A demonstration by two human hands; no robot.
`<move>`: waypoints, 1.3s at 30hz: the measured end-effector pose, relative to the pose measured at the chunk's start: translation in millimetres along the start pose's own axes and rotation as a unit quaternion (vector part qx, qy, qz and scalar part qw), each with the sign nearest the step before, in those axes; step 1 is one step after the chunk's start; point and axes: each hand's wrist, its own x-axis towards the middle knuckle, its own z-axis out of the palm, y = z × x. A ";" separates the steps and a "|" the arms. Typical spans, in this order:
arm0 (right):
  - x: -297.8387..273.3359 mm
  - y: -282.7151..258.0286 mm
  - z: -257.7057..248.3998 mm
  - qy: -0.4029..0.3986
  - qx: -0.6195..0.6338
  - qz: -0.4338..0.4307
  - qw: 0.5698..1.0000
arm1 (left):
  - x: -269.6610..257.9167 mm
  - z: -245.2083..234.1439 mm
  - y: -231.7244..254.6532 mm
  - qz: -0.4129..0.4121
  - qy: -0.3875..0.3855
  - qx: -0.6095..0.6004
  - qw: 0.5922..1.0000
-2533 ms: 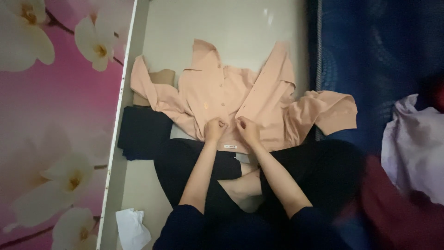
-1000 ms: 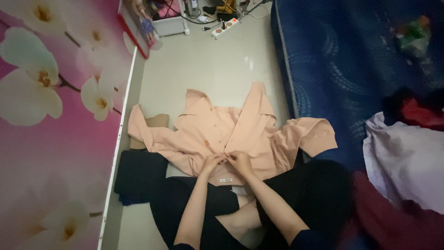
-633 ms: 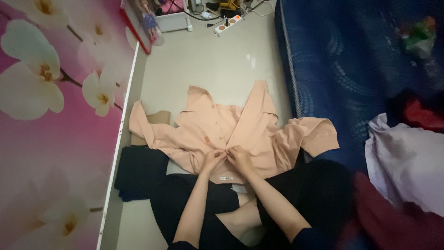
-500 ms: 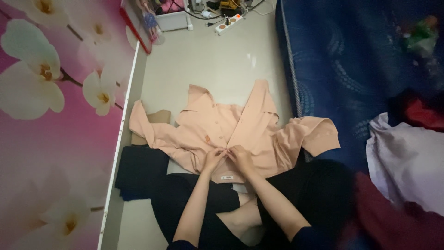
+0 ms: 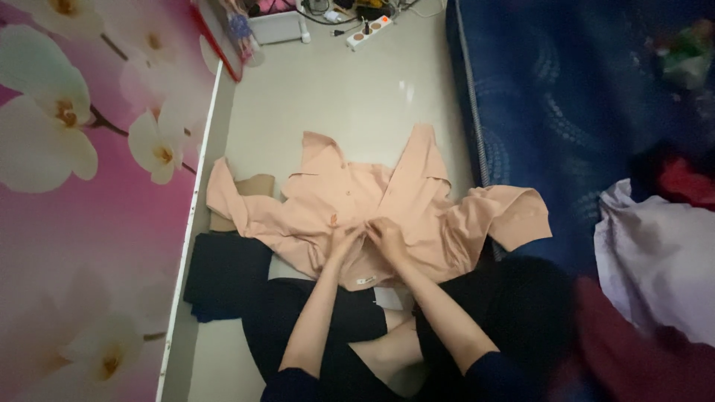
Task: Folding a blue cloth, a black t-shirt, and a peach-colored shirt on the floor.
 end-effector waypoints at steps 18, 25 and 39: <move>33.1 -8.0 -1.6 0.018 -0.007 0.022 1.000 | 3.7 32.9 77.4 0.088 0.097 0.187 0.974; 23.1 3.8 -3.7 -0.010 -0.039 -0.018 0.999 | 9.4 32.0 34.1 0.020 0.127 0.016 0.992; -7.7 -26.1 -13.2 -0.032 -0.018 0.014 0.999 | -18.9 17.1 26.6 -0.018 0.076 0.074 0.994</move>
